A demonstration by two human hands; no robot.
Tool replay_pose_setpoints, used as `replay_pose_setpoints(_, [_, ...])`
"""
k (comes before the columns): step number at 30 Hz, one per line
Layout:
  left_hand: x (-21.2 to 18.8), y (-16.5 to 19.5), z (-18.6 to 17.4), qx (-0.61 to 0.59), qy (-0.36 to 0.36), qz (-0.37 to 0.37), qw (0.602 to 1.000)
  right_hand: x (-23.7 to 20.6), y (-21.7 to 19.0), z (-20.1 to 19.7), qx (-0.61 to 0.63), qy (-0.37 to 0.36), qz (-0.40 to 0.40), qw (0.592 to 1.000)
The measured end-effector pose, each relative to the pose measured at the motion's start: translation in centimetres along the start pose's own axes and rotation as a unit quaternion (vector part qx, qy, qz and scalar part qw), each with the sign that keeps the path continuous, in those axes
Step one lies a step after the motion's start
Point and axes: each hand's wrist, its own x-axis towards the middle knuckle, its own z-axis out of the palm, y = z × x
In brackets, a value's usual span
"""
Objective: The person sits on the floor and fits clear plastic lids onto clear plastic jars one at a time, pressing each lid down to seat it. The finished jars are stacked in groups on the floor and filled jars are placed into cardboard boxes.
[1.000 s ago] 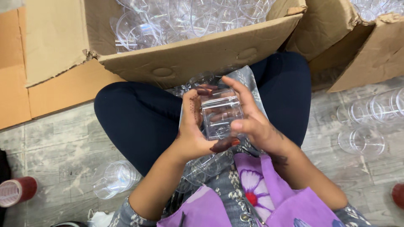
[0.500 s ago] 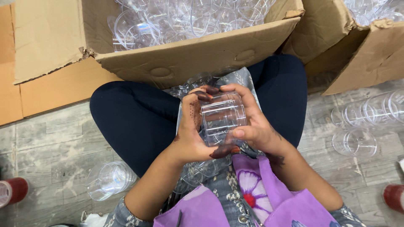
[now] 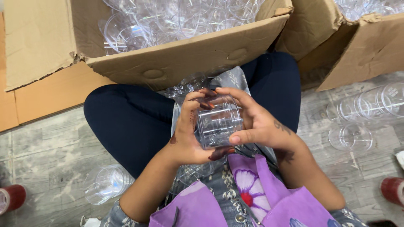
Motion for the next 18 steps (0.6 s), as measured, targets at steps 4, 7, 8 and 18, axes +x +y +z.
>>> replay_pose_setpoints(4, [0.1,0.0,-0.2,0.008,-0.021,0.002,1.0,-0.6,-0.8,-0.2,0.018,0.032,0.052,0.998])
replay_pose_setpoints(7, [0.0,-0.1,-0.2,0.03,-0.031,0.018,0.999,-1.2,-0.7,-0.3,0.037,0.055,0.069,0.995])
replay_pose_setpoints(8, [0.0,-0.2,-0.3,0.035,-0.039,0.02,0.998,-1.3,-0.6,-0.3,0.043,0.058,0.063,0.995])
replay_pose_setpoints(18, [1.2,0.9,1.0,0.081,-0.122,0.04,0.988,-4.5,-2.3,-0.6,-0.099,0.166,0.054,0.98])
